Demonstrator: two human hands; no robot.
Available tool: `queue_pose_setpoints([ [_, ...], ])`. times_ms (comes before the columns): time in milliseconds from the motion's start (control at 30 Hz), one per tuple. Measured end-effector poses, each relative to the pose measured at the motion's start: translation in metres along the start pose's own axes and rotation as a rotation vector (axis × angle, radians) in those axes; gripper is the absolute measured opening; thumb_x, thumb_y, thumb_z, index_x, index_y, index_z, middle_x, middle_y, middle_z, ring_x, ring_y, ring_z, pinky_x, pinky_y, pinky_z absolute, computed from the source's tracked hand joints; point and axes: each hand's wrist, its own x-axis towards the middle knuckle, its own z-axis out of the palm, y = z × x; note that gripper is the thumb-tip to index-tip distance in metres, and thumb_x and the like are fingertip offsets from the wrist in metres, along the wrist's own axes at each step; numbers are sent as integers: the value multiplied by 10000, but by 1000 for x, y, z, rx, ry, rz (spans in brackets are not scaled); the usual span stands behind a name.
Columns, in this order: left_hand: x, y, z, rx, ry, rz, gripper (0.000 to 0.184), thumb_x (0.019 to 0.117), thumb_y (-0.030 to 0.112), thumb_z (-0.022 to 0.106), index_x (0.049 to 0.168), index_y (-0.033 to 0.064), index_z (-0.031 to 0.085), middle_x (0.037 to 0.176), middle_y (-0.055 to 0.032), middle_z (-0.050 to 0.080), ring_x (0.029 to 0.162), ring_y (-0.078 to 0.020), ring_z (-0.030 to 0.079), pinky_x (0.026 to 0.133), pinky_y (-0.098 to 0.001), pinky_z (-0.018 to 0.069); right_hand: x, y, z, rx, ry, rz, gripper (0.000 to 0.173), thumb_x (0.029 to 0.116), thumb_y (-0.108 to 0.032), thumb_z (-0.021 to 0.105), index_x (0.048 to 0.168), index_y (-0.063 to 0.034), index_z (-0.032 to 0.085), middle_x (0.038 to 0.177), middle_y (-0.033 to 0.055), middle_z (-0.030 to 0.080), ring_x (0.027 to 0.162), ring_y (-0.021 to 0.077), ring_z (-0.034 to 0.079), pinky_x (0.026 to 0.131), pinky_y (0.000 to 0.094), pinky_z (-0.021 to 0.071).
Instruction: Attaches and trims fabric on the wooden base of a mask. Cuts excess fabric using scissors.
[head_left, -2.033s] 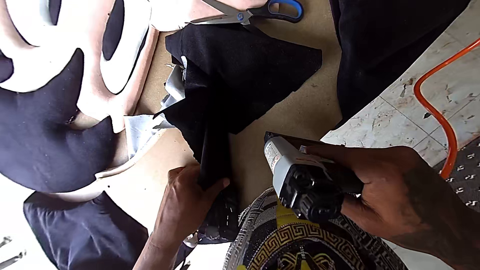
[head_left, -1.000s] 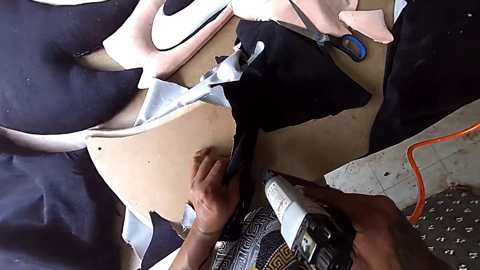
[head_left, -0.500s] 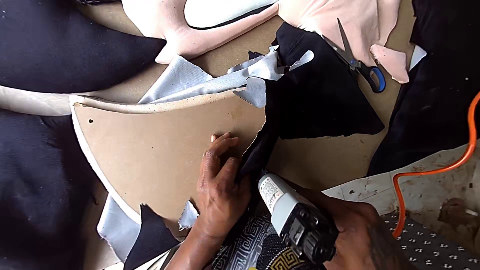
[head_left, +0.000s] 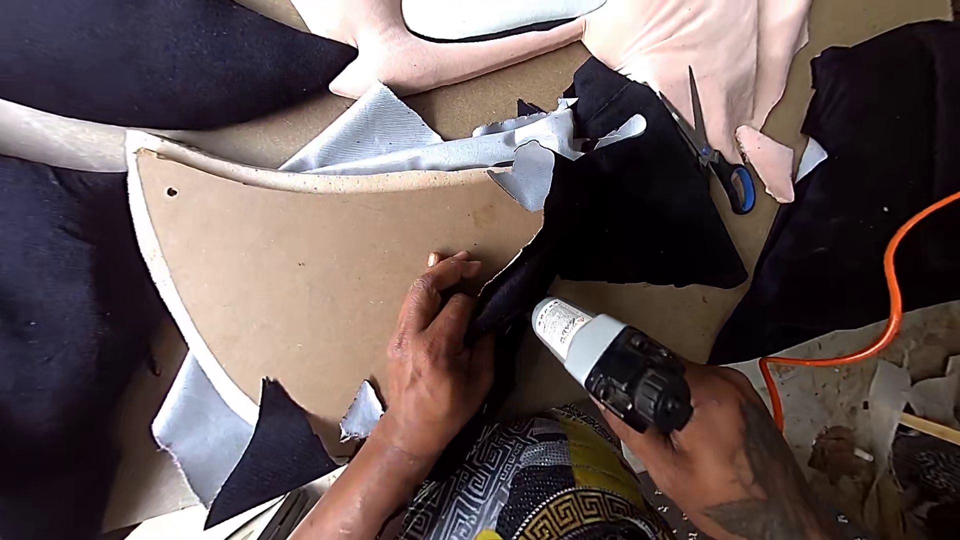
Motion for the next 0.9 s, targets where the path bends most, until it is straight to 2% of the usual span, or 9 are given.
queue_pose_setpoints([
  [167,2,0,1,-19,29,7,83,827,98,688,757,73,652,1319,-96,667,1361,-246,553,1165,-429,456,21,5,-12,-32,35,21,324,912,-559,607,948,-248,689,691,-146,608,604,-46,577,498,230,484],
  [267,4,1,1,-22,37,14,52,813,92,692,786,56,667,1311,-97,672,1352,-242,562,1173,-431,452,34,4,-24,-80,21,53,347,905,-600,593,980,-273,683,685,-183,580,586,-63,550,484,217,467],
  [433,5,1,0,-19,56,0,69,803,111,713,775,73,662,1280,-81,686,1322,-223,587,1156,-423,469,47,7,-36,-117,26,94,405,896,-687,555,919,-296,655,620,-169,535,510,-16,518,435,271,438],
  [533,7,2,-1,-38,84,-11,128,817,193,745,819,101,656,1237,-61,693,1286,-217,608,1135,-429,489,52,29,-58,-183,115,180,591,871,-784,513,865,-210,657,597,-56,568,490,118,571,440,410,477],
  [600,10,5,1,36,46,-9,416,814,453,788,1018,105,688,1306,-77,653,1321,-254,568,1144,-465,460,68,53,-77,-321,175,244,743,866,-815,467,964,-109,679,690,111,620,599,314,623,524,576,470],
  [667,13,12,7,169,-52,-10,796,691,688,793,1252,138,668,1413,-96,584,1383,-304,487,1199,-527,353,85,80,-89,-429,179,288,723,938,-699,478,1281,-87,650,970,295,684,884,530,657,711,756,452],
  [700,15,14,11,233,-100,-7,838,653,667,812,1301,161,652,1456,-103,547,1417,-325,443,1227,-555,285,96,95,-92,-479,174,305,668,983,-605,491,1418,-105,575,1088,343,672,992,579,640,782,793,435],
  [800,16,16,21,355,-131,21,612,676,486,819,1194,189,684,1485,-121,514,1436,-357,413,1233,-583,244,128,133,-92,-577,194,346,631,1034,-346,560,1562,-50,385,1266,385,604,1132,598,602,870,789,436],
  [900,18,21,29,452,-157,11,517,706,459,799,1135,189,694,1484,-131,509,1436,-379,405,1228,-611,228,151,168,-82,-595,237,378,680,1030,-288,591,1590,-20,314,1307,388,577,1156,584,598,889,755,462],
])
